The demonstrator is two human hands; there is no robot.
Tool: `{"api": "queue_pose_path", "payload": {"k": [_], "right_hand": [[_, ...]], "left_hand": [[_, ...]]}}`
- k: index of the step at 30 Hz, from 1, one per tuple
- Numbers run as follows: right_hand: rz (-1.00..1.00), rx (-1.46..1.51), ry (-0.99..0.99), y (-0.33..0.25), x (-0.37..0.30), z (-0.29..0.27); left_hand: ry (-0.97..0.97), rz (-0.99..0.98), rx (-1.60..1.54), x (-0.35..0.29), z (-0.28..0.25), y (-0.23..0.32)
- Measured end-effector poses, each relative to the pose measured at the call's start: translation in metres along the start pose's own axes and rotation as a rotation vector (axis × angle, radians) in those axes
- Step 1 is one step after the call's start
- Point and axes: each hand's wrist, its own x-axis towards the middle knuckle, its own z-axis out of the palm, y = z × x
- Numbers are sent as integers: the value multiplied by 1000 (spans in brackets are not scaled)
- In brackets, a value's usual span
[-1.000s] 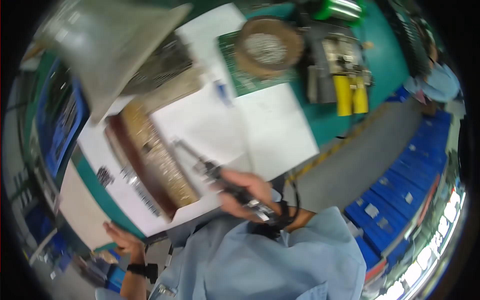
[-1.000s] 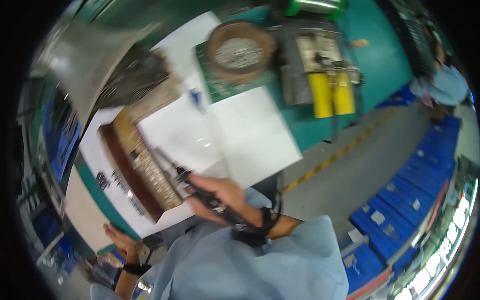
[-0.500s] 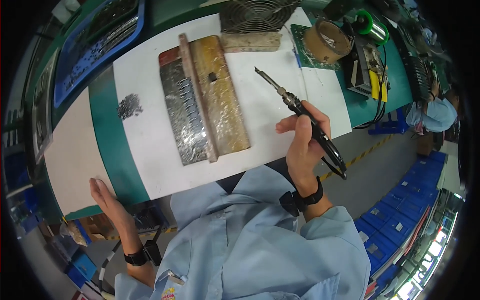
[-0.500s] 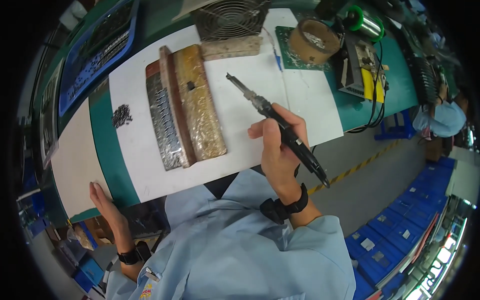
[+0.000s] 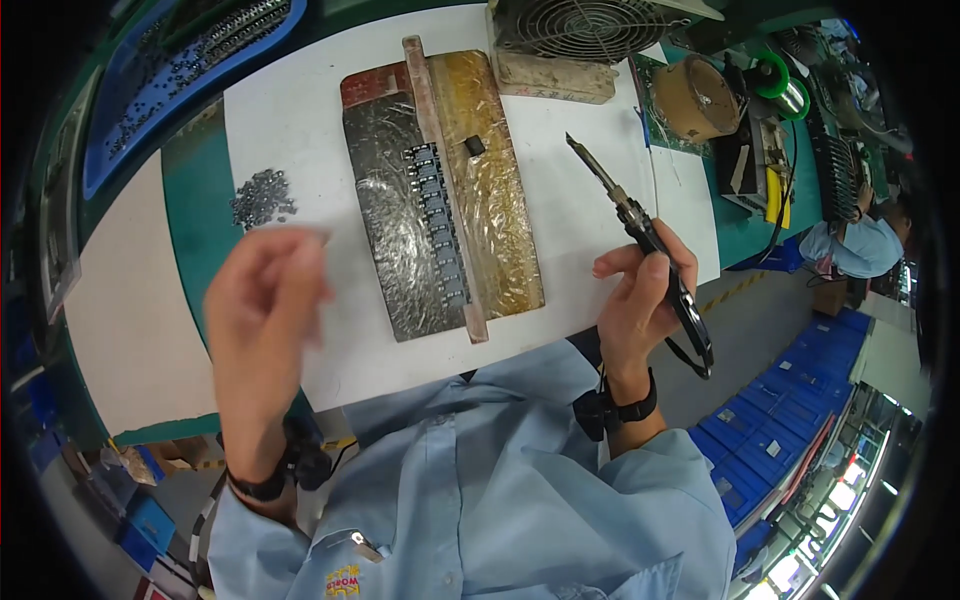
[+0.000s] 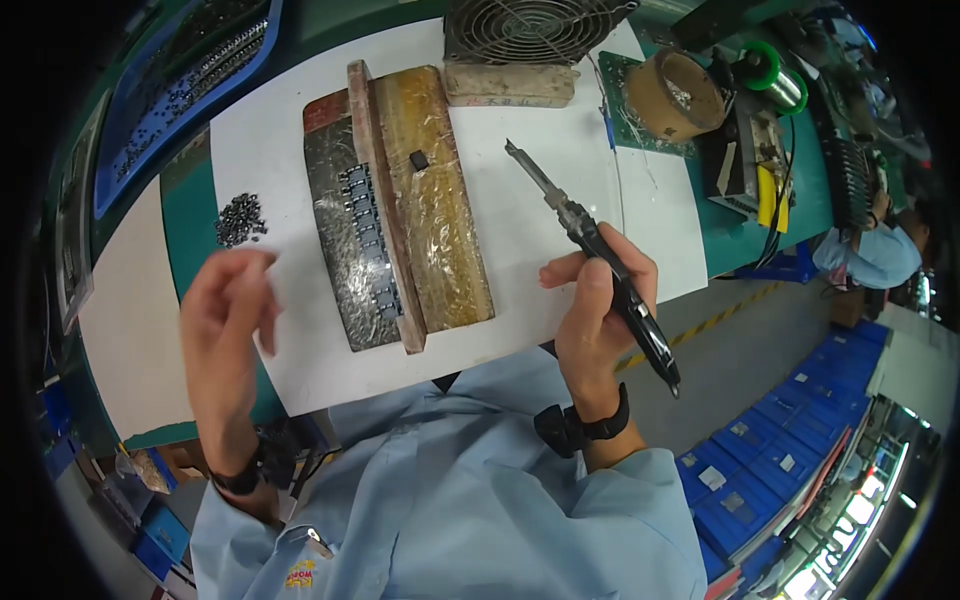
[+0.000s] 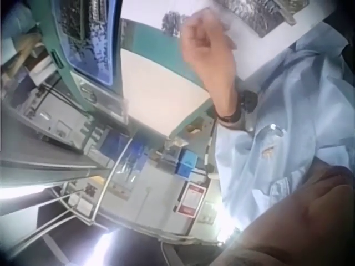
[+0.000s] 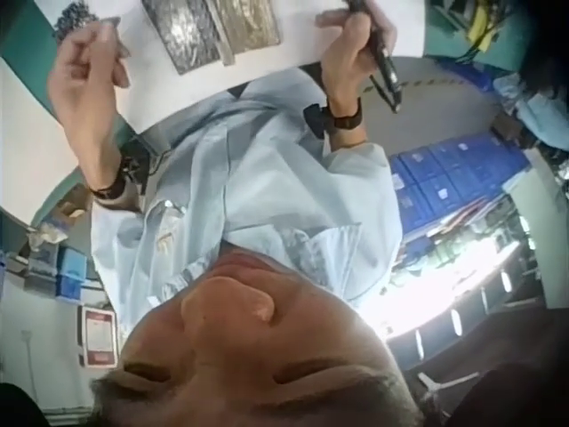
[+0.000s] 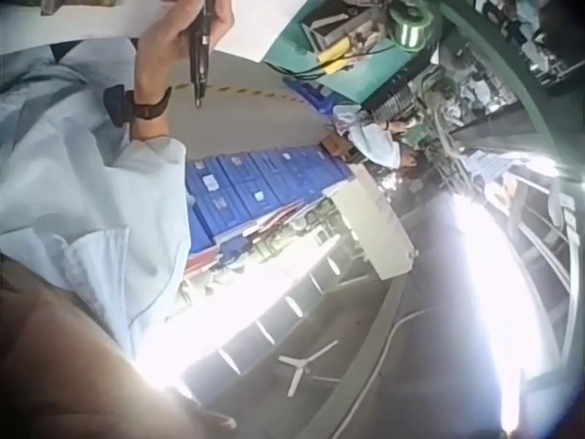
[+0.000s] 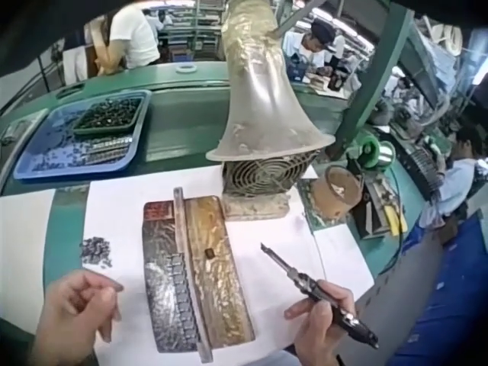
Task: The person feeds solder wire into a machine, cleans the tip of a soldering iron in a container of shavings, and pulls more wire from a spool. They then apply the iron to the solder wire and touch it to a row of electrical components.
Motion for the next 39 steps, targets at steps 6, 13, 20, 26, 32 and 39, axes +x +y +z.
{"api": "queue_pose_path", "payload": {"k": [6,13,20,26,32,39], "right_hand": [[-47,-146,-54,-1,-7,-6],[-43,-163,-82,1,-3,-8],[-45,-111,-44,0,-7,-10],[-28,-139,-38,-14,-10,-4],[-205,-208,151,-11,9,-48],[-292,-270,363,-7,34,-93]], "left_hand": [[-138,-127,-290,44,40,-1],[-154,-149,-432,55,45,-7],[-247,-166,-494,59,43,-18],[-116,-64,-460,53,38,-25],[15,222,-94,19,44,23],[-261,989,749,20,163,91]]}}
